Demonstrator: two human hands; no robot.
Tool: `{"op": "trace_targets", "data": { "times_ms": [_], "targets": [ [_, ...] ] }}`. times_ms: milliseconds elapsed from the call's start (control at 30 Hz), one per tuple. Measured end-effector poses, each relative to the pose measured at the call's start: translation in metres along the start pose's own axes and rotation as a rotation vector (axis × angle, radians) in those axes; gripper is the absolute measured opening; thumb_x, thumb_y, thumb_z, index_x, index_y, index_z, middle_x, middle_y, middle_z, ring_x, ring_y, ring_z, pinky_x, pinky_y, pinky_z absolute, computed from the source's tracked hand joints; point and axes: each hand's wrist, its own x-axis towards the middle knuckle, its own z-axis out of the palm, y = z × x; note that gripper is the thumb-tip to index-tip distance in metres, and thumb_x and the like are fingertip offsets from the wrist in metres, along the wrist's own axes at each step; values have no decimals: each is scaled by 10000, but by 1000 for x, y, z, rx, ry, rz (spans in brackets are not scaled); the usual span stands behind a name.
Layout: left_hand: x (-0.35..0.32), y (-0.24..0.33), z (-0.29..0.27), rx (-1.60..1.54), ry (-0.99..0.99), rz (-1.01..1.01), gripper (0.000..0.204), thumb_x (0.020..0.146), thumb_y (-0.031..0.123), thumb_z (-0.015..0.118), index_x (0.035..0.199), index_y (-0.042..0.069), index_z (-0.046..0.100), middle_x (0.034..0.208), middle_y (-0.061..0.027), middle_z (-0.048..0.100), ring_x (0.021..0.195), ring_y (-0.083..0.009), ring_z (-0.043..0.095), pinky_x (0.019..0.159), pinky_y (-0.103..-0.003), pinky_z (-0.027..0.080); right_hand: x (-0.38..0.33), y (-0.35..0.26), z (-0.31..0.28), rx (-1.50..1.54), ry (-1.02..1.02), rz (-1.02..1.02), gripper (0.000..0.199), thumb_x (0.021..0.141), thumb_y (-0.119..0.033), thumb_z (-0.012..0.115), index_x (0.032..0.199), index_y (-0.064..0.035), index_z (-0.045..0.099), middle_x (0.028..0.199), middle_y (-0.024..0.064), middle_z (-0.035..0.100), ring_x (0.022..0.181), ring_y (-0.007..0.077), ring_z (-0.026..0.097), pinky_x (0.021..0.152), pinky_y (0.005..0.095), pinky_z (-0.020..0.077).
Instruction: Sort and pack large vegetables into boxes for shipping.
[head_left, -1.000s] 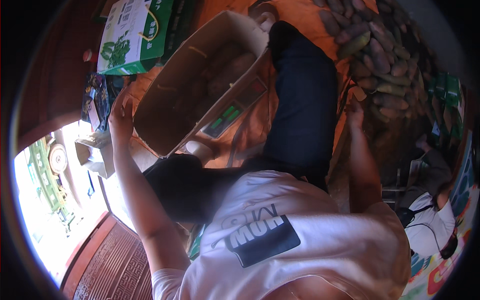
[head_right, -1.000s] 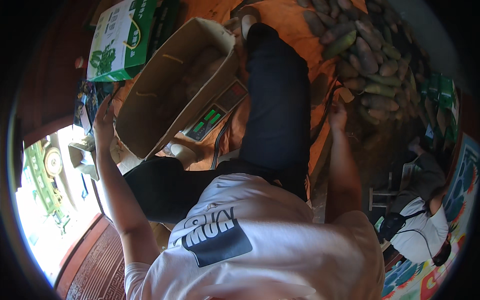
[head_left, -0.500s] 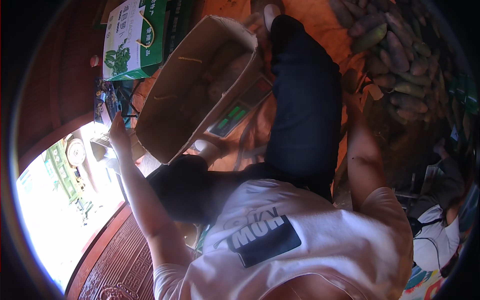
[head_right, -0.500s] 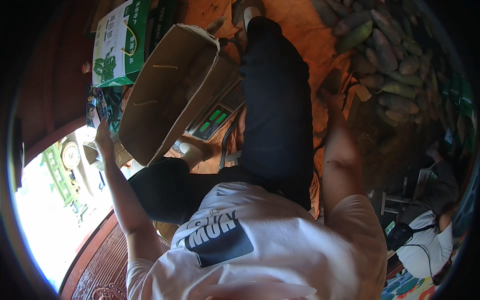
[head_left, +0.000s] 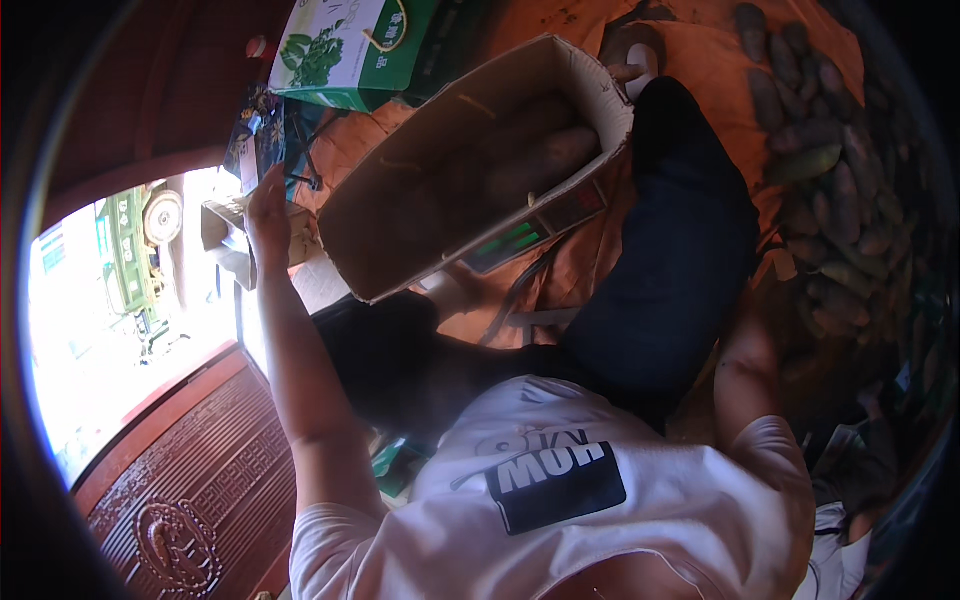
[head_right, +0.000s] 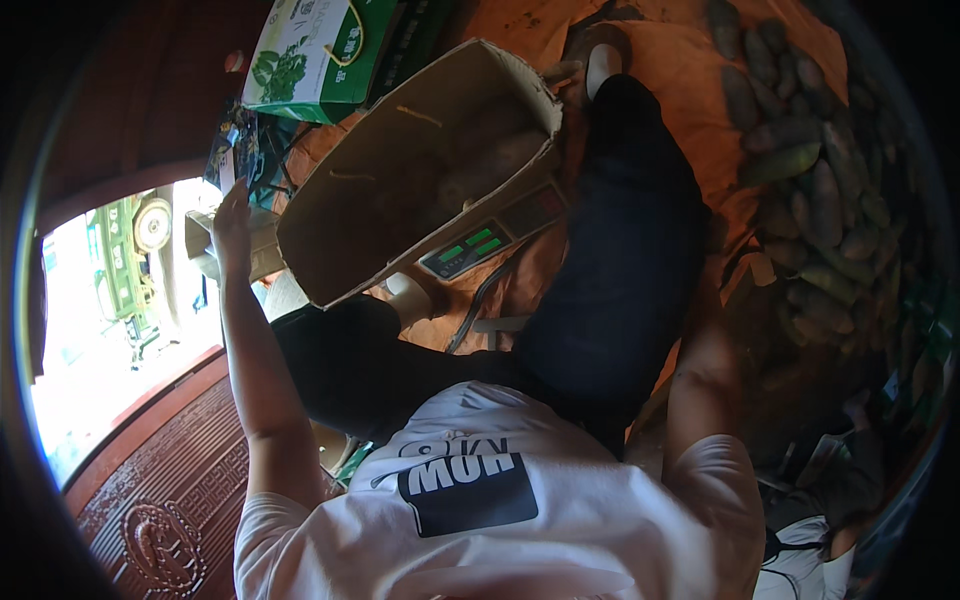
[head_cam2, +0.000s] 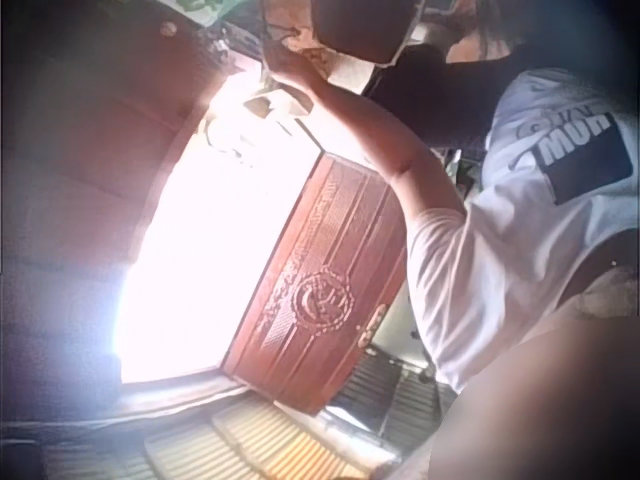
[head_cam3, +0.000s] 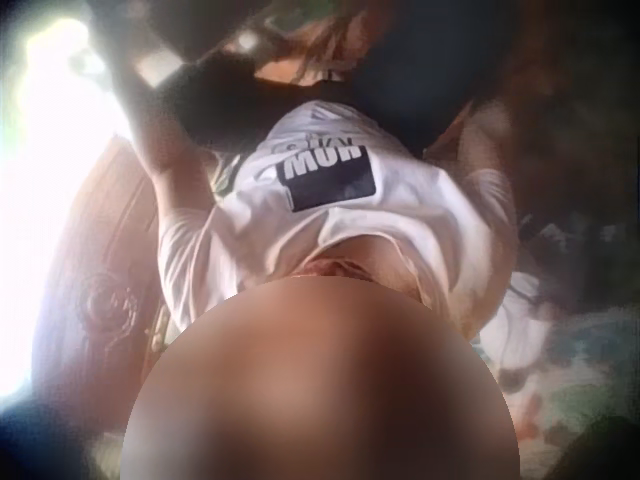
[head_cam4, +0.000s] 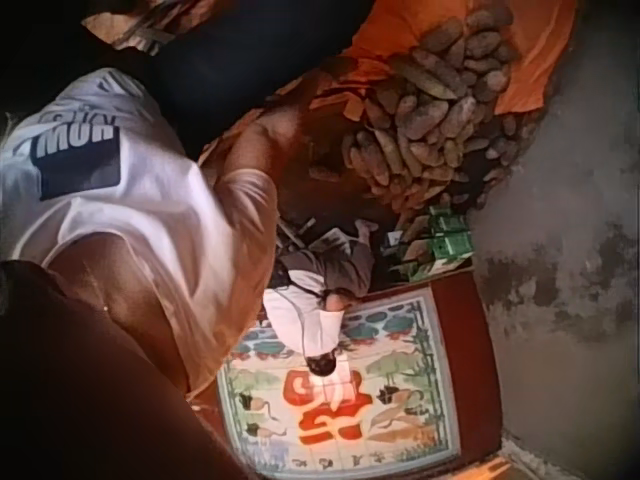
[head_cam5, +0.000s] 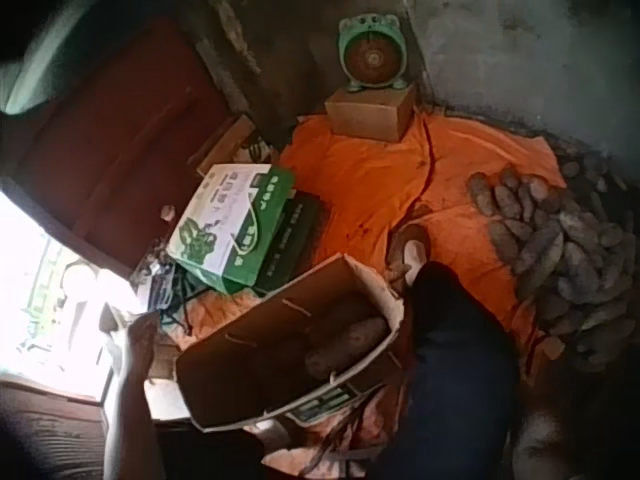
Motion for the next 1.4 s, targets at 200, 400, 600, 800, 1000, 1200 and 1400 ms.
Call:
{"op": "trace_targets", "data": {
  "times_ms": [200,400,600,800,1000,1200,1400],
  "targets": [
    [3,33,-8,-58,-23,69,337,1011,176,568,1317,63,654,1251,-143,702,1180,-233,659,990,-349,503,-38,58,-46,-65,56,-227,895,694,-373,875,1341,82,457,1315,235,586,1189,352,621,970,438,541],
    [2,51,-5,-85,-101,267,345,989,176,617,1331,169,657,1147,-126,736,1045,-291,716,902,-383,545,-50,138,-107,-107,122,-437,872,691,-361,874,1334,82,485,1306,229,602,1193,339,620,972,430,533],
    [0,40,-10,70,-410,439,403,998,226,626,1399,195,600,1330,-130,658,1215,-314,637,1031,-413,505,-89,192,-150,-166,152,-637,850,687,-348,873,1326,82,513,1296,223,617,1198,327,620,975,423,526],
    [-6,46,-14,70,-447,398,449,992,219,618,1435,183,559,1316,-184,649,1185,-325,647,1020,-430,510,-114,171,-231,-192,616,-886,842,669,-298,883,1364,47,555,1304,172,642,1163,273,620,1010,375,474],
    [-24,31,-41,83,-380,377,464,994,269,608,1446,184,543,1242,-198,678,1119,-358,663,975,-446,518,-325,66,-230,-19,276,-1400,655,784,-209,820,1343,19,565,1309,135,589,1200,236,553,1044,348,415],
    [-25,27,-45,168,-428,356,485,994,306,597,1461,194,522,1205,-206,687,1091,-368,670,964,-460,523,-518,24,-119,-303,-160,-1786,704,717,-201,821,1355,-49,564,1237,110,616,1152,216,589,1028,340,433],
    [-30,15,-44,296,-459,178,431,990,227,541,1420,196,570,1227,-204,677,1117,-371,665,985,-475,523,-575,-10,38,-806,-354,-2002,625,663,-235,838,1225,-81,613,1107,160,686,1040,312,665,912,399,517]
  ]
}}
